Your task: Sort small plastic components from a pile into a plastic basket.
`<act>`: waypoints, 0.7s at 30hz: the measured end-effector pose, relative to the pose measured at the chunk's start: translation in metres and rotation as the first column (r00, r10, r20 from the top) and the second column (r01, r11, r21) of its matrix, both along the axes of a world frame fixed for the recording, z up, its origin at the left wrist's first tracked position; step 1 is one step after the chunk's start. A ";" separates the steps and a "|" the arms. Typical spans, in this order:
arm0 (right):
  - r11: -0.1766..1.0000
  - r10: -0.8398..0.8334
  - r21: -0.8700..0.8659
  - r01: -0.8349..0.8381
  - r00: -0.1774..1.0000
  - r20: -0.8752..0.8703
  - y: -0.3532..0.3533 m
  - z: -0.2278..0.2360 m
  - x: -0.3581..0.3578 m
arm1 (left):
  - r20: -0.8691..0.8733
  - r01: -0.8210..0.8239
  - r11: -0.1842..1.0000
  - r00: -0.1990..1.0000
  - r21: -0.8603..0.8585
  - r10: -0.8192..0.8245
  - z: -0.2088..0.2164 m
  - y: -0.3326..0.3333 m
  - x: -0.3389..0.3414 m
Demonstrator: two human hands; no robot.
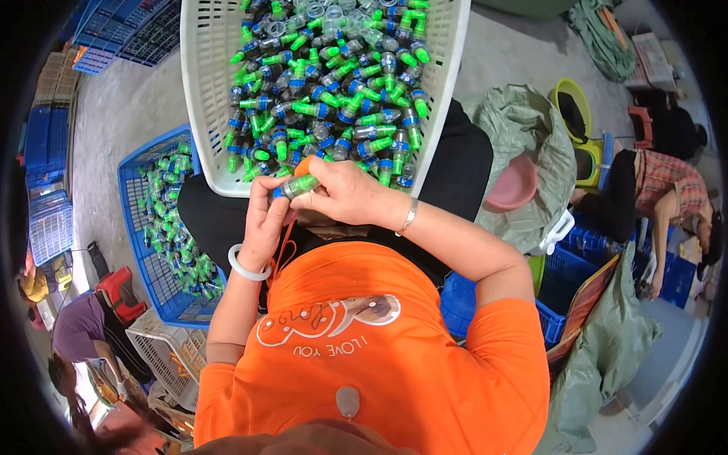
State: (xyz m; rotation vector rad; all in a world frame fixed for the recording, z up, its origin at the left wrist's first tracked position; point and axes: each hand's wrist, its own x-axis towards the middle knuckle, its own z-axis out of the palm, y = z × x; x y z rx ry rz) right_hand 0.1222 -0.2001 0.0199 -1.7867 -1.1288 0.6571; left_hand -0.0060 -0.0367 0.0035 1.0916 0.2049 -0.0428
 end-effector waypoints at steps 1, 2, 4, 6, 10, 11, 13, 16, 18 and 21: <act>0.999 -0.032 -0.046 0.028 0.996 -0.083 0.004 -0.001 -0.001 | 0.002 -0.045 0.996 0.999 0.078 0.045 -0.002 -0.001 -0.002; 0.994 -0.067 -0.094 0.052 0.984 -0.164 0.008 -0.003 -0.002 | 0.006 -0.091 0.984 0.996 0.155 0.091 -0.005 -0.001 -0.003; 0.987 -0.102 -0.145 0.068 0.965 -0.243 0.019 -0.001 -0.003 | 0.012 -0.139 0.963 0.990 0.231 0.140 -0.012 0.002 -0.007; 0.981 -0.029 -0.196 0.010 0.995 -0.091 0.033 0.006 0.007 | 0.013 -0.181 0.912 0.982 0.367 0.189 -0.021 0.017 -0.011; 0.950 -0.278 0.024 0.312 0.806 0.523 0.053 -0.014 0.069 | 0.162 -0.496 0.564 0.827 0.660 0.539 -0.019 0.075 -0.033; 0.908 -0.369 0.087 0.410 0.686 0.627 0.050 -0.018 0.097 | 0.308 -0.584 0.352 0.743 0.731 0.595 -0.023 0.098 -0.041; 0.785 -0.362 0.031 0.619 0.417 0.834 0.044 -0.029 0.145 | 0.343 -0.394 -0.052 0.721 0.918 0.602 -0.025 0.139 -0.067; 0.705 -0.254 0.007 0.709 0.243 0.936 0.041 -0.054 0.196 | 0.343 -0.185 -0.337 0.791 0.923 0.507 -0.016 0.137 -0.058; 0.665 -0.173 -0.073 0.744 0.248 0.953 0.042 -0.059 0.205 | 0.304 -0.264 -0.164 0.900 0.950 0.311 -0.017 0.112 -0.028; 0.690 -0.115 -0.082 0.719 0.221 0.968 0.043 -0.056 0.204 | 0.258 -0.268 0.085 0.960 0.960 0.110 -0.023 0.069 0.030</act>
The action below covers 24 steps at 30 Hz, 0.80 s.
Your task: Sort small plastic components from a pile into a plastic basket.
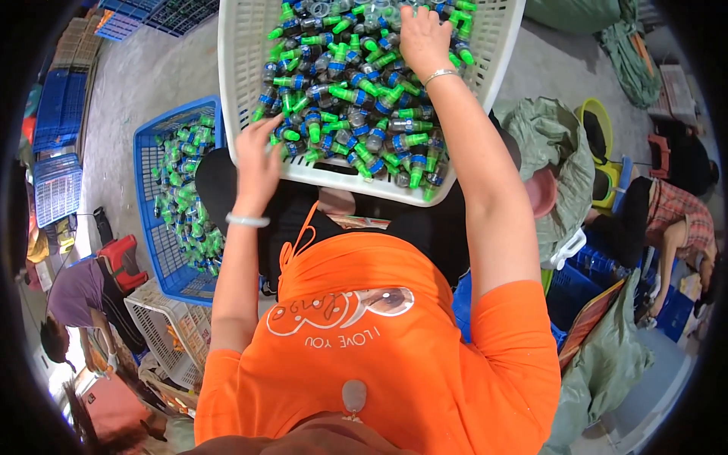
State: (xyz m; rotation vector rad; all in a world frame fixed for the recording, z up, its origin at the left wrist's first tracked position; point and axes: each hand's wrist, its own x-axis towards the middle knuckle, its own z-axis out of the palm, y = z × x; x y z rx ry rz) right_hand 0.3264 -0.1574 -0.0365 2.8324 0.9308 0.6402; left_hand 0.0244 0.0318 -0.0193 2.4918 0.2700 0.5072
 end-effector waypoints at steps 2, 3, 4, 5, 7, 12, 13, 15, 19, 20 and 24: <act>0.994 0.048 0.102 -0.045 0.999 -0.026 0.002 0.008 -0.008 | -0.093 0.089 0.991 0.992 0.096 -0.080 -0.017 -0.007 0.027; 0.975 0.096 0.205 -0.085 0.994 -0.045 0.001 0.015 -0.015 | -0.091 0.094 0.991 0.992 0.091 -0.086 -0.022 -0.007 0.035; 0.944 0.146 0.308 -0.121 0.988 -0.060 -0.001 0.021 -0.023 | -0.075 0.136 0.983 0.989 0.122 -0.128 -0.027 -0.005 0.040; 0.946 0.138 0.303 -0.114 0.989 -0.060 -0.007 0.026 -0.031 | -0.060 0.180 0.972 0.983 0.154 -0.172 -0.030 -0.004 0.045; 0.785 0.311 0.619 -0.019 0.876 -0.368 -0.015 0.036 -0.056 | -0.047 0.218 0.958 0.976 0.189 -0.213 -0.038 0.000 0.048; 0.465 0.673 0.843 0.270 0.511 -0.535 -0.031 0.033 -0.120 | -0.023 0.064 0.789 0.995 -0.611 -0.098 -0.034 -0.006 0.050; 0.470 0.693 0.847 0.249 0.491 -0.528 -0.029 0.035 -0.130 | -0.034 0.074 0.687 0.989 -0.723 -0.143 -0.019 -0.014 0.046; 0.474 0.733 0.856 0.204 0.447 -0.512 -0.026 0.040 -0.144 | -0.041 0.075 0.571 0.981 -0.817 -0.188 -0.005 -0.027 0.039; 0.593 0.717 0.804 0.045 0.425 -0.553 -0.028 0.049 -0.162 | -0.051 0.074 0.428 0.960 -0.901 -0.274 0.007 -0.042 0.029; 0.594 0.716 0.803 0.047 0.423 -0.555 -0.028 0.046 -0.162 | -0.043 0.072 0.396 0.960 -0.915 -0.275 0.009 -0.044 0.028; 0.518 0.785 0.797 0.309 0.199 -0.587 -0.027 0.038 -0.162 | -0.002 0.056 0.211 0.964 -0.976 -0.266 0.011 -0.051 0.026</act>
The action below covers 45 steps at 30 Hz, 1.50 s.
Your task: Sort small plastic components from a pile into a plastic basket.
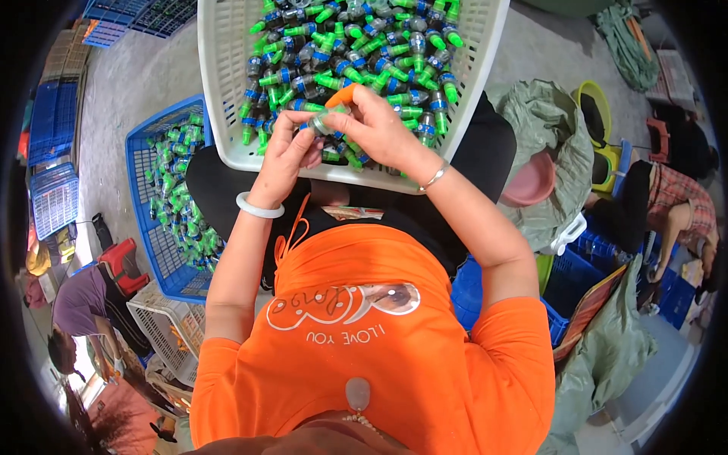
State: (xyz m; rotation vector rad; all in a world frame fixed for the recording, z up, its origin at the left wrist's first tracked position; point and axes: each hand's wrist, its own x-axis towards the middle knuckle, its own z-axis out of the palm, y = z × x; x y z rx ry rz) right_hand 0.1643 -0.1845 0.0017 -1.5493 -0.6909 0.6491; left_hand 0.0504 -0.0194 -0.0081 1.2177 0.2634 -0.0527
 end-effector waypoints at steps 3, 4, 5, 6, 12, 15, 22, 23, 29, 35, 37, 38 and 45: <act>0.999 -0.038 -0.029 0.030 0.950 -0.311 0.005 0.010 -0.010 | -0.012 -0.027 0.970 1.000 -0.241 0.025 0.000 -0.007 -0.001; 0.999 -0.035 -0.028 0.027 0.949 -0.313 0.006 0.009 -0.012 | 0.105 -0.072 0.996 0.992 0.057 0.066 -0.001 -0.010 -0.002; 0.998 -0.035 -0.058 0.018 0.950 -0.311 0.005 0.009 -0.013 | 0.227 -0.147 0.928 0.971 0.343 0.070 -0.002 -0.012 -0.004; 0.996 -0.035 -0.089 0.008 0.950 -0.310 0.004 0.009 -0.013 | 0.340 -0.241 0.773 0.940 0.587 0.035 -0.002 -0.012 -0.005; 0.989 0.121 -0.121 -0.086 0.941 0.317 0.004 0.022 -0.012 | 0.077 -0.028 0.973 0.997 0.229 0.010 0.005 0.009 -0.015; 0.977 0.207 -0.132 -0.166 0.618 0.758 0.001 0.027 0.001 | -0.063 0.165 0.983 0.983 -0.079 -0.170 0.016 0.019 -0.018; 0.945 0.249 -0.286 -0.161 0.920 0.303 0.014 0.024 -0.012 | 0.055 0.051 0.978 0.996 0.203 -0.063 0.012 0.015 -0.028; 0.939 0.222 -0.302 -0.166 0.962 0.162 0.016 0.019 -0.016 | 0.058 0.049 0.978 0.996 0.203 -0.062 0.011 0.015 -0.032; 0.953 0.111 -0.275 -0.127 0.991 -0.072 0.037 -0.013 -0.040 | 0.193 -0.099 0.777 0.981 0.621 -0.030 0.000 0.018 -0.053; 0.833 0.183 -0.223 -0.507 0.632 -0.753 0.043 0.006 -0.026 | 0.343 -0.289 0.565 0.939 0.773 0.011 -0.002 0.014 -0.065; 0.829 0.197 -0.239 -0.506 0.663 -0.722 0.047 0.007 -0.024 | 0.337 -0.273 0.536 0.941 0.799 -0.022 -0.003 0.015 -0.067; 0.827 0.209 -0.251 -0.503 0.690 -0.693 0.049 0.008 -0.024 | 0.333 -0.265 0.521 0.942 0.811 -0.039 -0.003 0.016 -0.069; 0.887 0.171 -0.458 -0.056 0.962 0.213 0.071 0.013 0.000 | 0.358 -0.452 0.346 0.883 0.822 0.304 0.001 0.060 -0.090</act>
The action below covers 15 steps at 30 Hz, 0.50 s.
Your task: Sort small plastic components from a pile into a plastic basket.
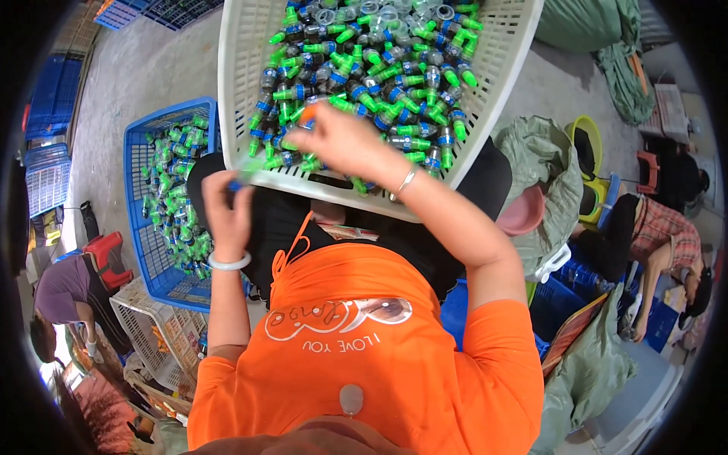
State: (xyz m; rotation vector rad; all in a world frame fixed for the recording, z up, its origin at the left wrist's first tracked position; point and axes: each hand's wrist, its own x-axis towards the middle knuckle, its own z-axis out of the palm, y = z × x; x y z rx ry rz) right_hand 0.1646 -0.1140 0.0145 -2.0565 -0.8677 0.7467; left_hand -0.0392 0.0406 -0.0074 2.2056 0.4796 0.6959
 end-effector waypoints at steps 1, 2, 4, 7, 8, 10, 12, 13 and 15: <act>0.996 -0.093 0.025 0.090 0.979 0.181 0.002 0.006 0.021 | 0.038 -0.165 0.986 0.986 0.031 0.163 -0.007 0.018 -0.013; 0.983 -0.186 0.067 0.173 0.918 0.351 0.004 0.008 0.047 | 0.017 -0.337 0.926 0.941 0.170 0.339 -0.009 0.041 -0.034; 0.955 -0.296 0.189 0.229 0.684 0.667 -0.003 -0.030 0.110 | 0.022 -0.469 0.830 0.874 0.303 0.486 -0.010 0.057 -0.042; 0.940 -0.298 0.131 0.314 0.574 0.762 0.005 -0.045 0.150 | -0.010 -0.374 0.687 0.874 0.624 0.486 -0.005 0.066 -0.033; 0.935 -0.252 0.045 0.353 0.568 0.784 0.010 -0.050 0.156 | -0.061 -0.286 0.807 0.928 0.517 0.368 -0.002 0.057 -0.016; 0.895 -0.158 -0.121 0.428 0.560 0.813 0.017 -0.058 0.167 | -0.102 -0.096 0.927 0.985 0.364 0.142 -0.001 0.023 0.032; 0.912 -0.188 -0.065 0.405 0.554 0.811 0.018 -0.066 0.177 | -0.062 0.030 0.951 0.998 0.308 -0.011 -0.012 -0.001 0.076; 0.923 -0.217 -0.013 0.384 0.550 0.807 0.017 -0.071 0.182 | -0.019 0.071 0.955 0.997 0.288 -0.068 -0.020 -0.010 0.100; 0.932 -0.236 0.029 0.361 0.546 0.804 0.011 -0.068 0.181 | 0.002 0.042 0.949 0.999 0.312 -0.045 -0.033 -0.022 0.146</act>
